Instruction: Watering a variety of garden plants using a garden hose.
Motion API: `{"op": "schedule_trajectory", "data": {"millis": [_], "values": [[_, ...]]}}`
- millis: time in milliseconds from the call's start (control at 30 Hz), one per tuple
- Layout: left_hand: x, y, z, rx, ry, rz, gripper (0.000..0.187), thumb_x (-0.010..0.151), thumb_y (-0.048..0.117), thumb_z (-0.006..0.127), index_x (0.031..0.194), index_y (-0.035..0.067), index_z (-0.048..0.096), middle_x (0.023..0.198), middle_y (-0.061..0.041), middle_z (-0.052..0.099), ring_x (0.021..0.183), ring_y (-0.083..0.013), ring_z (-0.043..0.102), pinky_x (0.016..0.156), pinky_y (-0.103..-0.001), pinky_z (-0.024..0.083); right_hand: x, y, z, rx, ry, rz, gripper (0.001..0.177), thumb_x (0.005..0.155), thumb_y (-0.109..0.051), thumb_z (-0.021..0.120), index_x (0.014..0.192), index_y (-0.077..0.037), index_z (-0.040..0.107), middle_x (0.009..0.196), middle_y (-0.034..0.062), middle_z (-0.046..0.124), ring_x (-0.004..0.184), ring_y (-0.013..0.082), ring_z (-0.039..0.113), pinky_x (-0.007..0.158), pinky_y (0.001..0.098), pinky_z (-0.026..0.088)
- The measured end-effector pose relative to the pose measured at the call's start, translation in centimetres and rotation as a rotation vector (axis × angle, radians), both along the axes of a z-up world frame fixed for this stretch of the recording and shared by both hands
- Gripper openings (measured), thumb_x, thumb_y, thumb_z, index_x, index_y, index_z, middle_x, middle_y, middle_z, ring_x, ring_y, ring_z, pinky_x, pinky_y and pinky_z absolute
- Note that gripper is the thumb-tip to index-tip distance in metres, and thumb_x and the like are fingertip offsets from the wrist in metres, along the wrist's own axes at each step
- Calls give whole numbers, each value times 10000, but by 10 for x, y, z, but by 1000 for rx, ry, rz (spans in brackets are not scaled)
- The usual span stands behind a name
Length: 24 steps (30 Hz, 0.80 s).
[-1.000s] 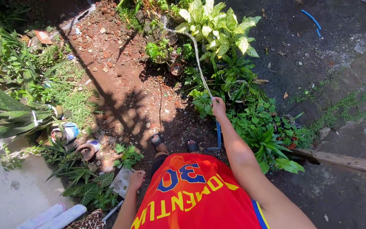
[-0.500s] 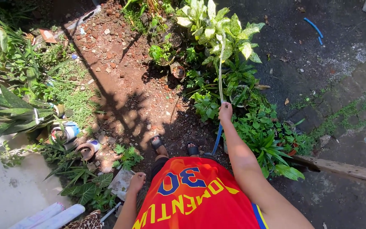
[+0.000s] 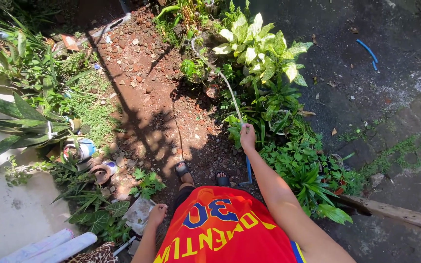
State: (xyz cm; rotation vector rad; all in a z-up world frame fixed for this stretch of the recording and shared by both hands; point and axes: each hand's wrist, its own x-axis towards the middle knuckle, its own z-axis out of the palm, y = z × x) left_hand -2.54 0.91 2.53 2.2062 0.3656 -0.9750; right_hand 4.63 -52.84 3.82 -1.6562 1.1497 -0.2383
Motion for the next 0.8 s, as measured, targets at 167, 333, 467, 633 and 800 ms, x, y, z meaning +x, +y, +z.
{"op": "schedule_trajectory", "data": {"millis": [167,333,467,633,800], "values": [[2,-1,3,-32,-19,43,260,931,251,678,1072,35,708,775,-65,740,623,-156,681,604,-324,538,12,-2,-13,87,-215,127,329,1068,-383,533,1194,-80,554,776,-4,590,654,95,488,597,291,411],[2,3,0,-30,-9,38,261,931,255,683,1057,27,708,768,-72,734,629,-165,681,613,-321,533,22,0,4,83,-255,132,299,1077,-351,531,1193,-80,580,777,-15,586,655,76,492,594,271,411],[-1,10,-7,-24,-15,14,250,909,258,716,1007,28,714,771,-65,747,641,-165,694,633,-323,543,30,4,32,106,-345,77,257,1068,-310,514,1162,-76,563,777,-20,581,644,81,500,567,273,410],[-4,15,-16,-11,-53,-53,221,868,229,753,933,21,717,756,-78,745,647,-177,712,646,-337,557,49,7,51,47,-372,61,243,1061,-303,523,1157,-85,569,760,-21,607,632,63,514,560,252,407],[-1,11,-21,-46,-23,-25,215,883,222,744,933,17,702,737,-77,723,635,-184,676,635,-351,541,67,15,68,135,-495,22,250,1067,-328,552,1151,-93,558,757,-23,568,589,54,473,508,245,390]]}}
